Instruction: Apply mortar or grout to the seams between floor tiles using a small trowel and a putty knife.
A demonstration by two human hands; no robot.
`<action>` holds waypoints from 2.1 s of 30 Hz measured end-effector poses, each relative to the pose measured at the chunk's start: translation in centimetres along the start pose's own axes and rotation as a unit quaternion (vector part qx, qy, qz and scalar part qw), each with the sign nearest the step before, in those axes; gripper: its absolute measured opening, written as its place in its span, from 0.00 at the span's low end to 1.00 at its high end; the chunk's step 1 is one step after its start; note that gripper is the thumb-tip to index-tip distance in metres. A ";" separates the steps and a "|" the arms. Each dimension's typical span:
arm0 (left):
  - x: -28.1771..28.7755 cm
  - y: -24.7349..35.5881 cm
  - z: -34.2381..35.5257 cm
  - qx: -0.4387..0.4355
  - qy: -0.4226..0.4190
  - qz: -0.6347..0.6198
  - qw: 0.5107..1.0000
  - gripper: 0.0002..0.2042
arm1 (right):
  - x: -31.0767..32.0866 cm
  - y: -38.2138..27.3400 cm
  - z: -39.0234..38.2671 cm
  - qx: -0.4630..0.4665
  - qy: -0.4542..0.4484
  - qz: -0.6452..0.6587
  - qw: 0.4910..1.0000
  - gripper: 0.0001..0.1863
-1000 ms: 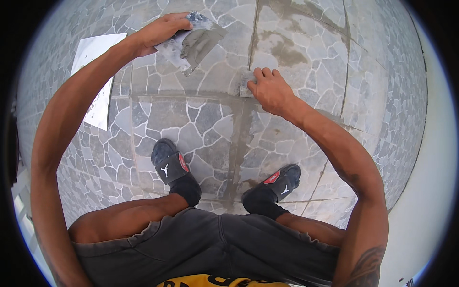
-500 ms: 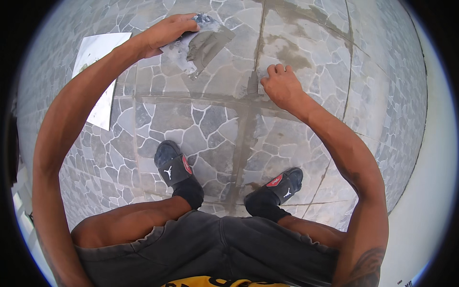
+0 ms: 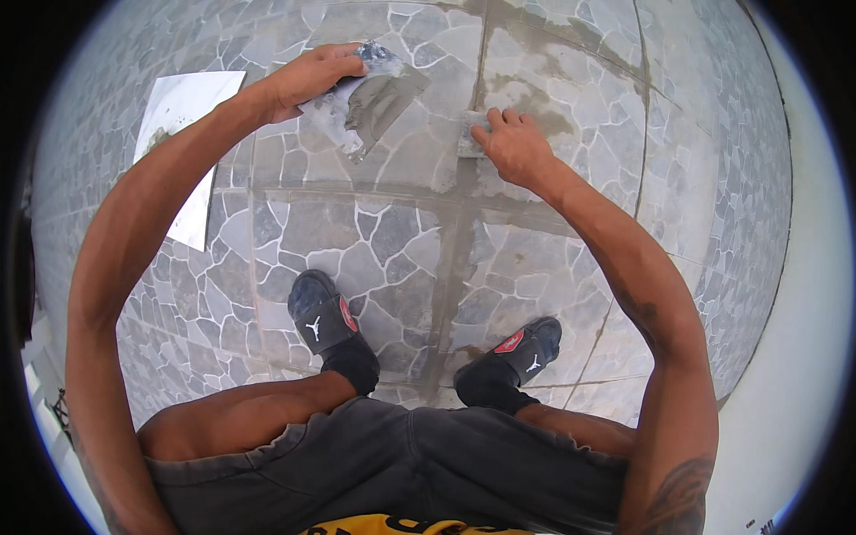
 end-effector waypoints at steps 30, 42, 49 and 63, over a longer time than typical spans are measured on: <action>1.1 -1.5 -0.2 0.012 -0.001 -0.019 1.000 0.13 | 1.4 -0.8 0.8 0.006 -0.062 -0.006 0.998 0.23; -0.3 -0.8 0.6 0.003 -0.014 -0.010 1.000 0.12 | 1.2 -5.9 -2.7 0.072 -0.009 -0.037 0.997 0.13; 0.0 -1.2 0.2 0.025 -0.002 0.002 1.000 0.12 | 2.5 -5.2 -3.2 0.041 -0.122 -0.064 0.990 0.14; -0.2 -0.9 0.7 0.009 -0.045 0.010 0.999 0.16 | 1.9 -4.2 -2.3 0.024 -0.036 -0.038 0.998 0.14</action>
Point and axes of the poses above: each hand's wrist, its own z-axis towards the middle knuckle, its own x-axis out of the back of the hand, y = z × x, the point moved 10 cm from there along z, towards the middle knuckle, and after that the axes turned 5 degrees about -z, right-handed, at the moved point
